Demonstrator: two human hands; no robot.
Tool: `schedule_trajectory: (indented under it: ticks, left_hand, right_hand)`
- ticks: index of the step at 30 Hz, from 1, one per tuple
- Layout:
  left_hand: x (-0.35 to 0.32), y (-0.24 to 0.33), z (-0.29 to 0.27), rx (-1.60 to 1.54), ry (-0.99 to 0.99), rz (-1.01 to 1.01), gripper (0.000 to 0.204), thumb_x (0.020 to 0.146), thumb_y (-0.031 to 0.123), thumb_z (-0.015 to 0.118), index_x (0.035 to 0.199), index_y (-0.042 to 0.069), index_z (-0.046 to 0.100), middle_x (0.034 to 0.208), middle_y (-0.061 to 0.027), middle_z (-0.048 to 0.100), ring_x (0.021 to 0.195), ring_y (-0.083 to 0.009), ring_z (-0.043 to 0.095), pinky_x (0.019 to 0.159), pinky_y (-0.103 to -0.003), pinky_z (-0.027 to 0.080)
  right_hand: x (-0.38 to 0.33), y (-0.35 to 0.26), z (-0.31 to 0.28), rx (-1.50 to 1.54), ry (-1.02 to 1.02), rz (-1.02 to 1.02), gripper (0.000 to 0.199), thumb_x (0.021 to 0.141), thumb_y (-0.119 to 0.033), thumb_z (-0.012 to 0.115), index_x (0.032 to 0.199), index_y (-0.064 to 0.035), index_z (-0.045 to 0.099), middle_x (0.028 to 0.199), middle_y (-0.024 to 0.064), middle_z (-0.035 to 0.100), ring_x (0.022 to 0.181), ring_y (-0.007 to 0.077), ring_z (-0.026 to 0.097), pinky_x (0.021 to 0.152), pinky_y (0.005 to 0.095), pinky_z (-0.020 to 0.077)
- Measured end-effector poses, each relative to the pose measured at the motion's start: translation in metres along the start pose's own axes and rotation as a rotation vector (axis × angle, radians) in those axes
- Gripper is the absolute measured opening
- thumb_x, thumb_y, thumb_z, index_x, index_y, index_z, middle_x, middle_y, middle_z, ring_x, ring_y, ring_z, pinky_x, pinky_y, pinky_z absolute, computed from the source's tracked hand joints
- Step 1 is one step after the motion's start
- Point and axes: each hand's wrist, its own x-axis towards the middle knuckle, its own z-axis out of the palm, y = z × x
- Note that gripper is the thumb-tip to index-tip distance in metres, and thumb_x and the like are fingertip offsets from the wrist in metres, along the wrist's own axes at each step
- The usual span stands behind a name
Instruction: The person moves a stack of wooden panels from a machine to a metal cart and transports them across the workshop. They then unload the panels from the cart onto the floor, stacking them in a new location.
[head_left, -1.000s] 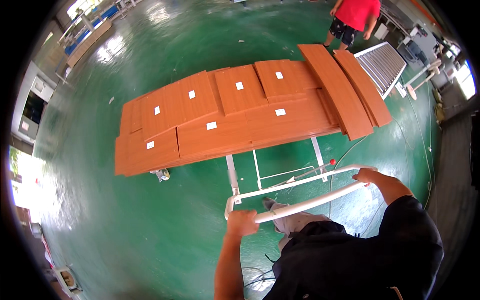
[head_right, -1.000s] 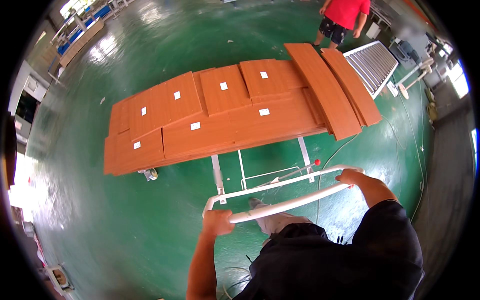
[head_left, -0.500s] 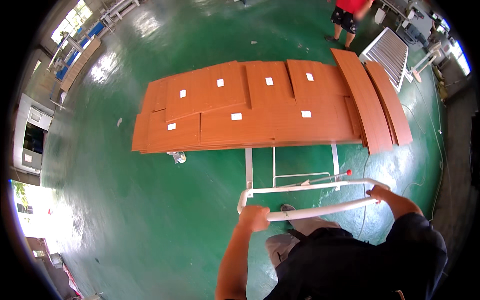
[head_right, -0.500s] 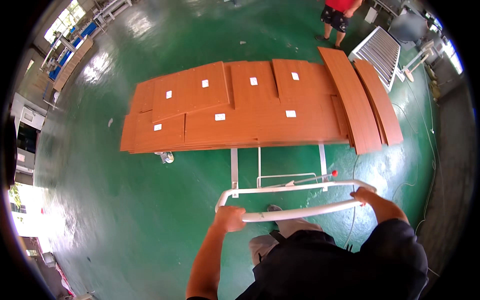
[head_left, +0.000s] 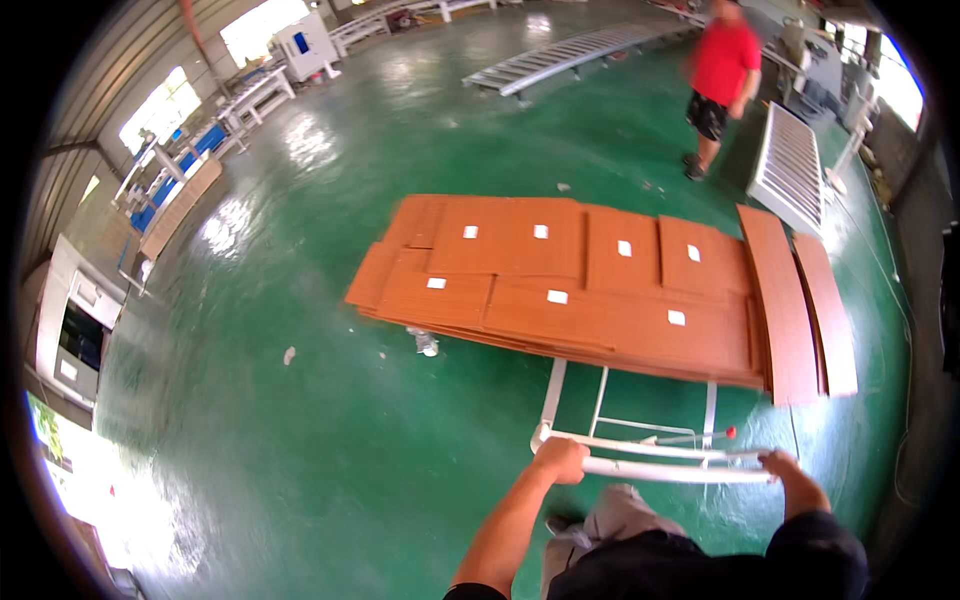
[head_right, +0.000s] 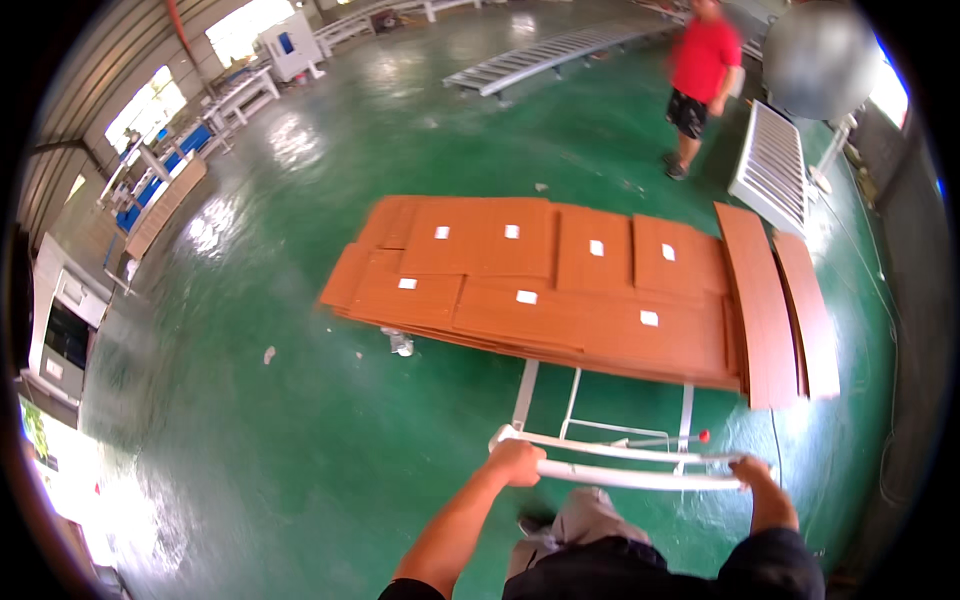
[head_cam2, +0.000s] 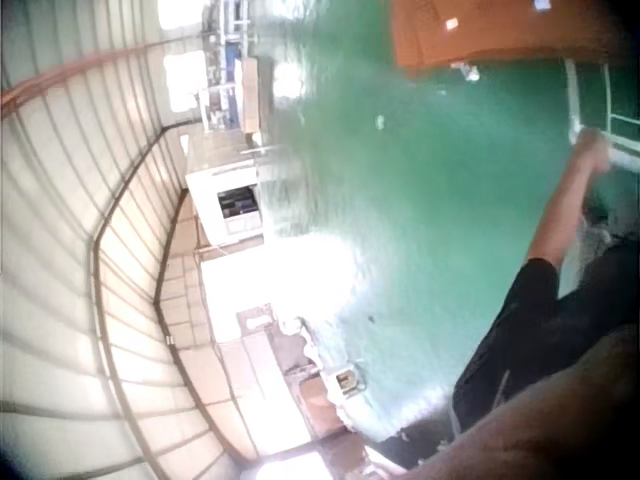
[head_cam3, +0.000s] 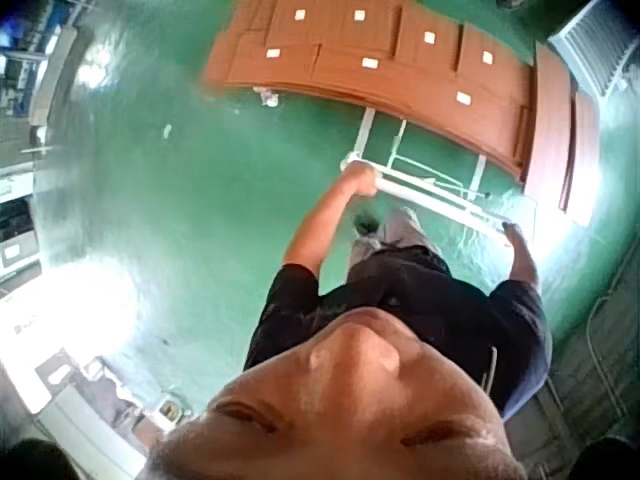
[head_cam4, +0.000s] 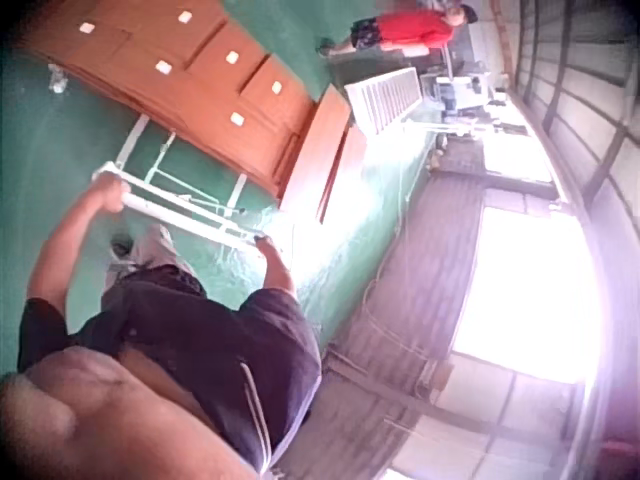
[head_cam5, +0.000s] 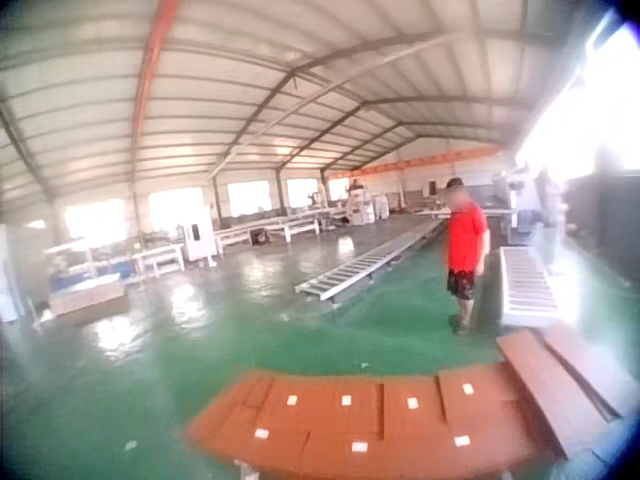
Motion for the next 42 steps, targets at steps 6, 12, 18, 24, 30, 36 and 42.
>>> schedule_trajectory:
  ticks: [6, 12, 18, 24, 30, 36, 42]
  left_hand:
    - [0.02, -0.113, -0.08, 0.085, 0.013, 0.107, 0.021, 0.062, 0.015, 0.06, 0.08, 0.009, 0.069, 0.081, -0.0165, 0.069, 0.079, -0.0344, 0.068, 0.071, -0.044, 0.054]
    - [0.072, -0.221, -0.168, 0.104, 0.023, 0.218, 0.019, 0.062, 0.013, 0.06, 0.077, 0.008, 0.069, 0.078, -0.0171, 0.069, 0.078, -0.0341, 0.068, 0.069, -0.044, 0.054]
    - [0.132, -0.324, -0.256, 0.141, -0.093, 0.289, 0.024, 0.062, 0.013, 0.057, 0.082, 0.011, 0.071, 0.084, -0.0167, 0.07, 0.083, -0.0333, 0.068, 0.074, -0.043, 0.055]
    - [0.21, -0.405, -0.375, 0.277, -0.15, 0.414, 0.022, 0.064, 0.014, 0.058, 0.081, 0.011, 0.071, 0.081, -0.0162, 0.069, 0.081, -0.031, 0.069, 0.072, -0.042, 0.055]
    - [0.32, -0.463, -0.476, 0.354, -0.241, 0.45, 0.022, 0.066, 0.014, 0.058, 0.083, 0.01, 0.072, 0.086, -0.015, 0.071, 0.085, -0.0311, 0.069, 0.075, -0.04, 0.055]
    - [0.424, -0.5, -0.561, 0.412, -0.275, 0.533, 0.022, 0.063, 0.015, 0.061, 0.081, 0.009, 0.072, 0.082, -0.0142, 0.071, 0.082, -0.0314, 0.069, 0.074, -0.041, 0.055]
    - [0.543, -0.527, -0.625, 0.512, -0.271, 0.616, 0.021, 0.061, 0.018, 0.062, 0.08, 0.012, 0.072, 0.08, -0.0128, 0.071, 0.08, -0.0284, 0.069, 0.07, -0.038, 0.055]
  right_hand:
    - [-0.069, -0.116, -0.011, 0.33, 0.059, 0.05, 0.05, 0.089, -0.041, 0.051, 0.108, 0.003, 0.065, 0.081, 0.0183, 0.07, 0.057, 0.0261, 0.069, 0.063, 0.0347, 0.0583]
    - [-0.087, -0.212, -0.019, 0.463, 0.069, 0.087, 0.048, 0.087, -0.035, 0.051, 0.088, 0.0105, 0.066, 0.073, 0.0205, 0.068, 0.057, 0.0282, 0.069, 0.058, 0.0374, 0.0582]
    - [-0.122, -0.335, -0.049, 0.51, 0.095, 0.252, 0.049, 0.086, -0.036, 0.046, 0.1, 0.0065, 0.067, 0.083, 0.0219, 0.069, 0.06, 0.0296, 0.069, 0.069, 0.0375, 0.0574]
    - [-0.133, -0.437, -0.086, 0.603, 0.158, 0.203, 0.047, 0.087, -0.035, 0.046, 0.08, 0.0062, 0.068, 0.07, 0.0207, 0.067, 0.056, 0.0299, 0.068, 0.066, 0.0383, 0.0566]
    - [-0.13, -0.544, -0.174, 0.692, 0.188, 0.346, 0.049, 0.087, -0.036, 0.046, 0.078, 0.0072, 0.068, 0.07, 0.0225, 0.066, 0.056, 0.0319, 0.067, 0.062, 0.0398, 0.0568]
    - [-0.099, -0.62, -0.224, 0.858, 0.229, 0.45, 0.052, 0.086, -0.037, 0.046, 0.077, 0.0089, 0.069, 0.064, 0.0216, 0.065, 0.052, 0.0312, 0.067, 0.058, 0.04, 0.0566]
    - [-0.063, -0.683, -0.298, 0.92, 0.139, 0.507, 0.051, 0.088, -0.036, 0.046, 0.081, 0.01, 0.068, 0.065, 0.0211, 0.066, 0.052, 0.0312, 0.066, 0.055, 0.0398, 0.0568]
